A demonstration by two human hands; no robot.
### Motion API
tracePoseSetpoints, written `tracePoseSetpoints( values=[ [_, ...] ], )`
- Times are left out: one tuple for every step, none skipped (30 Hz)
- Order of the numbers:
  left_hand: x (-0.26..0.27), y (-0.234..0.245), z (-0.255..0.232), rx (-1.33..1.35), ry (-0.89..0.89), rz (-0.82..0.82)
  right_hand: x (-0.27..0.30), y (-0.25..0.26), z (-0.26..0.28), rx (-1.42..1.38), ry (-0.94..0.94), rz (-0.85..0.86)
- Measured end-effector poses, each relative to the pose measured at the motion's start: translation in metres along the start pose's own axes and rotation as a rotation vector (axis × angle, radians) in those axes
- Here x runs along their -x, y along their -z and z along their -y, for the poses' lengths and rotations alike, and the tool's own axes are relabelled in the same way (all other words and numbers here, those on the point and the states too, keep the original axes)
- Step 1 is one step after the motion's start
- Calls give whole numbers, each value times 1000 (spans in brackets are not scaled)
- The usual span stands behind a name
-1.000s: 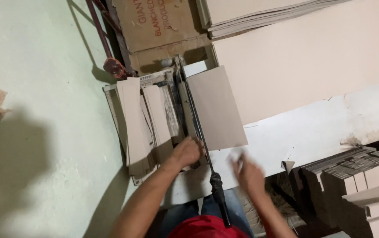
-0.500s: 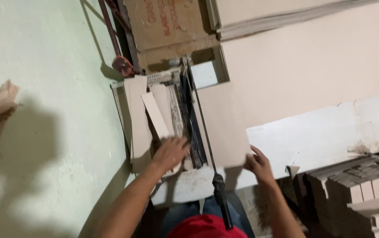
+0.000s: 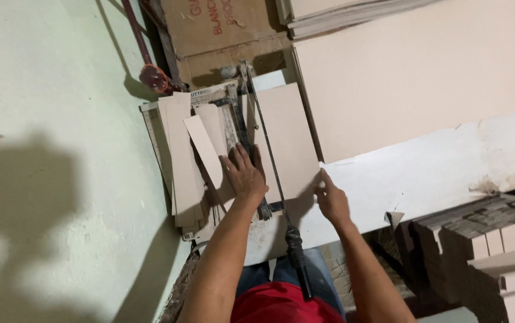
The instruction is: The person uses a manual paper cutter to trim sheets of paper one at a time. They align each sheet against the guide, press the cutting arm to slice, and then stack the trimmed pieces on the table.
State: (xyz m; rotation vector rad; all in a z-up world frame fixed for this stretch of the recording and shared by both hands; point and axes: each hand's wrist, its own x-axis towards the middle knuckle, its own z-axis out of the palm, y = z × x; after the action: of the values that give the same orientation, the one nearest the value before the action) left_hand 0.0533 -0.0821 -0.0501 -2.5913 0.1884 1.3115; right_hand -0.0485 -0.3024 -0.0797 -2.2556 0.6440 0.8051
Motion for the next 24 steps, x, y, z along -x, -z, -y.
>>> tracePoseSetpoints(
  values=[
    [3, -2, -1, -6, -6, 3, 28, 11, 22, -4, -8, 0],
    [3, 0, -2, -12, -6, -4, 52, 25, 47, 175, 11, -60],
    [3, 2, -2, -18, -6, -12, 76, 38, 72, 355, 29, -120],
    [-12, -9, -4, -17, 0, -17, 102, 42, 87, 353, 36, -122],
    [-28, -21, -6, -41, 18, -65, 127, 45, 102, 361, 81, 28],
    [-39, -39, -11, -69, 25, -101, 159, 47, 113, 366, 113, 184],
    [-34, -36, -9, -72, 18, -96, 168, 30, 108, 365, 105, 187],
    [-30, -30, -8, -55, 9, -60, 174, 16, 103, 427, 49, 280],
    [-27, -23, -7, -38, -1, -24, 180, 1, 98, 488, -8, 374],
    [-23, -21, -5, -38, 4, -23, 170, -24, 75, 488, -3, 377],
    [-19, -19, -3, 2, -33, -64, 160, -50, 52, 425, 58, 296],
    [-15, -16, -4, 42, -81, -105, 151, -73, 29, 362, 109, 211],
    [-14, -10, -3, 42, -85, -104, 131, -99, 0, 362, 105, 210],
    [-12, -6, -3, 40, -76, -72, 111, -126, -32, 389, 180, 96],
    [-10, -2, -2, 39, -67, -40, 92, -152, -63, 415, 255, -19],
    [-13, -8, -2, 33, -70, -36, 97, -145, -57, 410, 251, -17],
    [-15, -14, -2, 53, -69, -52, 103, -138, -50, 336, 276, 2],
    [-21, -16, -2, 82, -60, -78, 100, -127, -44, 268, 314, 16],
    [-15, -13, 3, 85, -54, -85, 115, -103, -21, 270, 322, 13],
    [-8, -10, 7, 59, -76, -99, 133, -79, 2, 182, 238, 112],
    [-1, -7, 11, 34, -98, -113, 151, -54, 24, 93, 154, 210],
    [2, -6, 10, 33, -98, -114, 164, -20, 54, 93, 154, 209],
    [5, -5, 9, -25, -246, -170, 177, 14, 83, 71, 71, 262],
    [13, -8, 6, -84, -401, -216, 196, 48, 111, 47, -25, 319]
  ],
)
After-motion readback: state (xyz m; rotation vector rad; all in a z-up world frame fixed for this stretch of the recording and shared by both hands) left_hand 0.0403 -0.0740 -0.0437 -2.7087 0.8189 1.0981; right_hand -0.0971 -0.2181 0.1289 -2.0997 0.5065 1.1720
